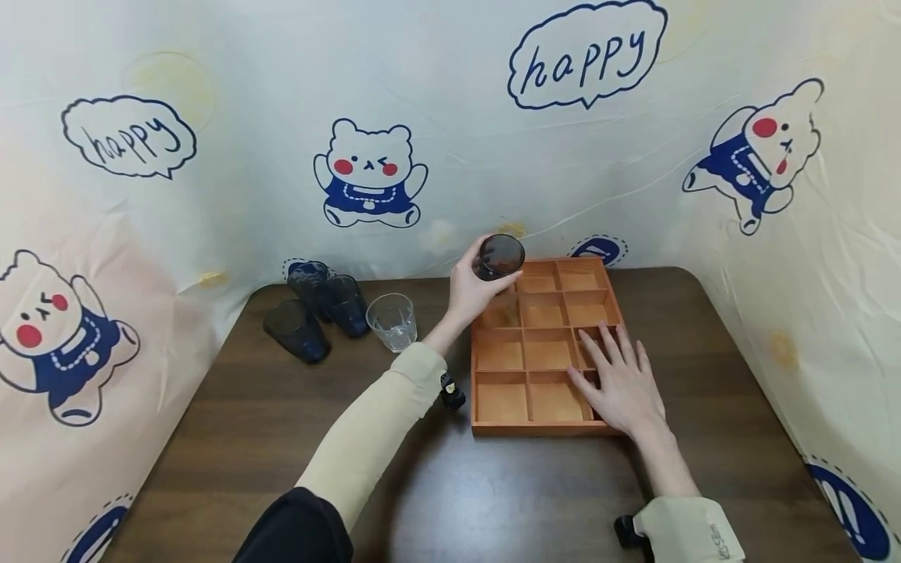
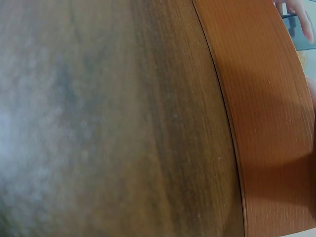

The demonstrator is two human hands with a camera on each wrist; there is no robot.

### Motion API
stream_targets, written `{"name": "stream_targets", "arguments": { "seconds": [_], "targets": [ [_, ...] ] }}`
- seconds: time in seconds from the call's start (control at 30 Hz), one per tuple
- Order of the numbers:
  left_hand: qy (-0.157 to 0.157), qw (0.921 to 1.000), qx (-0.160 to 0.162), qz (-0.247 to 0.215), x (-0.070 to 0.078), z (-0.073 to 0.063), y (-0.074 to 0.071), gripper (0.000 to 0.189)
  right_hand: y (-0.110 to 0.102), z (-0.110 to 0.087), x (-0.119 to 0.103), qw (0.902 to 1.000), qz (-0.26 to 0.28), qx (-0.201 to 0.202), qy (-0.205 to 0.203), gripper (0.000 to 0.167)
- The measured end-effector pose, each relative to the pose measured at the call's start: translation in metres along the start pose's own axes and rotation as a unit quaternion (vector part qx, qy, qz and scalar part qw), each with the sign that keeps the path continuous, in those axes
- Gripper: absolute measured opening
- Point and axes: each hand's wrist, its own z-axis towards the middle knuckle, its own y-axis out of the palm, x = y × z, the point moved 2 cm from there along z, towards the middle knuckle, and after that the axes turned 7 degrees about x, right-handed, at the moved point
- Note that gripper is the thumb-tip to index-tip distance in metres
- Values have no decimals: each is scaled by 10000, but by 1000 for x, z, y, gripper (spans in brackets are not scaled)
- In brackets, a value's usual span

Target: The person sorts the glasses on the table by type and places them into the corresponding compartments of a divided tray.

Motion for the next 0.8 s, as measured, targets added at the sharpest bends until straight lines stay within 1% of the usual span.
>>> {"name": "stream_targets", "arguments": {
  "seconds": [0.13, 0.23, 0.43, 0.63, 0.8],
  "targets": [
    [-121, 9997, 144, -147, -5, 7, 3, 75, 0, 1, 1, 10000, -3, 15, -17, 79],
    [-125, 9995, 200, -189, -8, 13, 5, 73, 1, 1, 2, 10000, 12, 0, -58, 79],
    [-155, 9998, 66, -129, -14, 17, 8, 73, 0, 1, 2, 10000, 18, 34, -79, 79],
    [-436, 9990, -63, 70, -19, 18, 9, 76, -1, 2, 3, 10000, 4, 33, -62, 79],
    [-613, 9981, -109, 28, -24, 19, 7, 77, 0, 3, 3, 10000, -16, -1, -27, 79]
  ]
}}
